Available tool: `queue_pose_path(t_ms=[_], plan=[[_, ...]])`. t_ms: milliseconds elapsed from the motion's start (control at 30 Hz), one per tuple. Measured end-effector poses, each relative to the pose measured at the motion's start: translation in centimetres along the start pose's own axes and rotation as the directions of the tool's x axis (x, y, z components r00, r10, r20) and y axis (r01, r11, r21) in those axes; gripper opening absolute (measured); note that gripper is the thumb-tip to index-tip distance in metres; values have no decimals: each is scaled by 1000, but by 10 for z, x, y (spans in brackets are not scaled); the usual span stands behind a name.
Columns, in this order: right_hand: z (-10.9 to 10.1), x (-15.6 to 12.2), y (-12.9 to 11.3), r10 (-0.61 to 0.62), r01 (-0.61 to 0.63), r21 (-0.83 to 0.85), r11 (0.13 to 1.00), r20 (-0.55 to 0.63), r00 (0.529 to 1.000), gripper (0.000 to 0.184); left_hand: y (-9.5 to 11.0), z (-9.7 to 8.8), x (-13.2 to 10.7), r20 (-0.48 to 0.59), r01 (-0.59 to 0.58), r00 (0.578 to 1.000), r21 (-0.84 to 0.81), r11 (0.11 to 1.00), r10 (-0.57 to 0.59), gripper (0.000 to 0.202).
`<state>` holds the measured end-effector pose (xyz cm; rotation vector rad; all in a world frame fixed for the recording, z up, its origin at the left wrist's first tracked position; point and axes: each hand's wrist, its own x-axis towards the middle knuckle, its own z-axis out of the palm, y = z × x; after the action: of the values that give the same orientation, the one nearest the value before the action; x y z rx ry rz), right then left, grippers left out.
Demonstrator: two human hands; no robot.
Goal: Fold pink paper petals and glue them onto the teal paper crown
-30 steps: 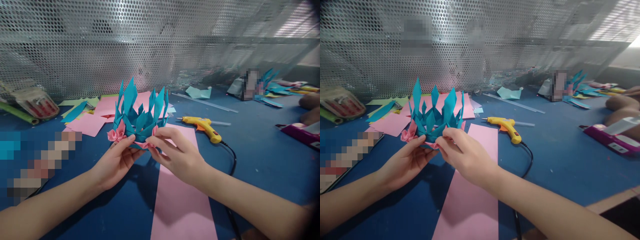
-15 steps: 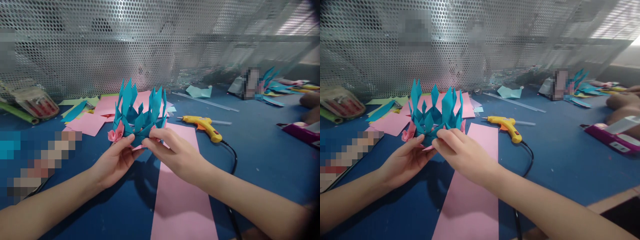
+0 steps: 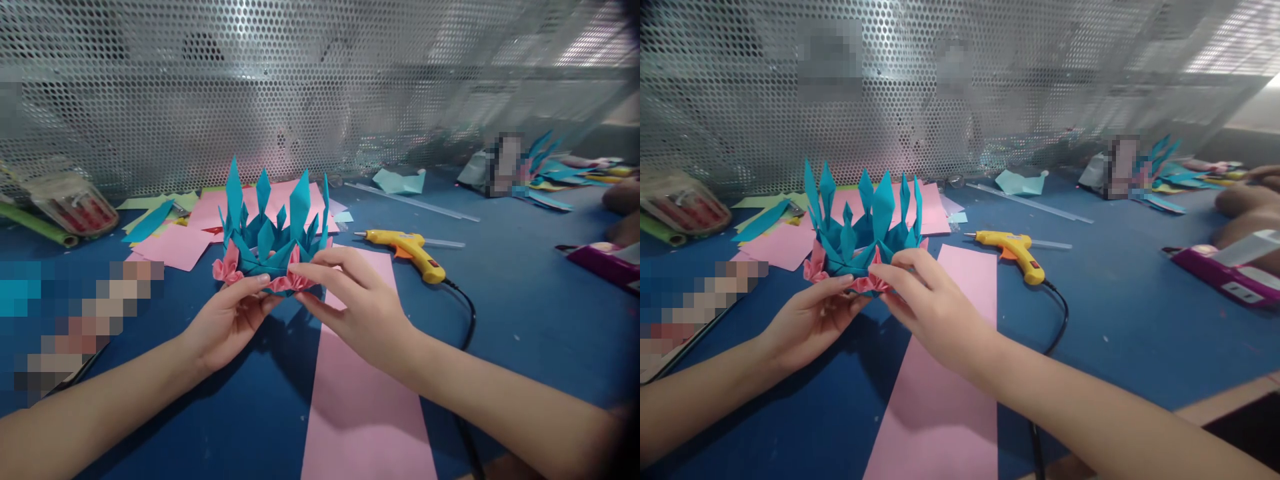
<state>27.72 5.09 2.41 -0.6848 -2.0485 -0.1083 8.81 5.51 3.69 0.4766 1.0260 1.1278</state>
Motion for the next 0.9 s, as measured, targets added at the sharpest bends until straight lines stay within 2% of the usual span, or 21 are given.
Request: queue_pose_path(t_ms=[233,300,400,467,633,767,900], plan=[[-1,-1,0,-33,33,-1,999,27,999,26,0,1,-1,-39,8,999,-12,1000,-8,31],[0,-1,0,-37,37,-3,999,33,999,25,-1,1,0,-27,9,1000,-31,999,-10,29],[2,-1,0,-42,42,-5,999,29,999,23,-1,1,0,17,1,1000,-72,997,0,9],[3,-1,1,-36,36,-14,999,19,999,22,-1,3,-1,57,-21,998,-112,994,27,20],[0,3,7,36,-37,-37,999,-39,999,35,2,7,-3,140,-54,987,-201,978,84,33],[-2,5,17,115,-118,-45,992,-71,991,41,3,7,-1,121,-82,987,-218,973,110,25],[0,3,22,181,-184,-45,982,-55,982,40,4,5,-2,108,-124,983,-190,974,146,20]])
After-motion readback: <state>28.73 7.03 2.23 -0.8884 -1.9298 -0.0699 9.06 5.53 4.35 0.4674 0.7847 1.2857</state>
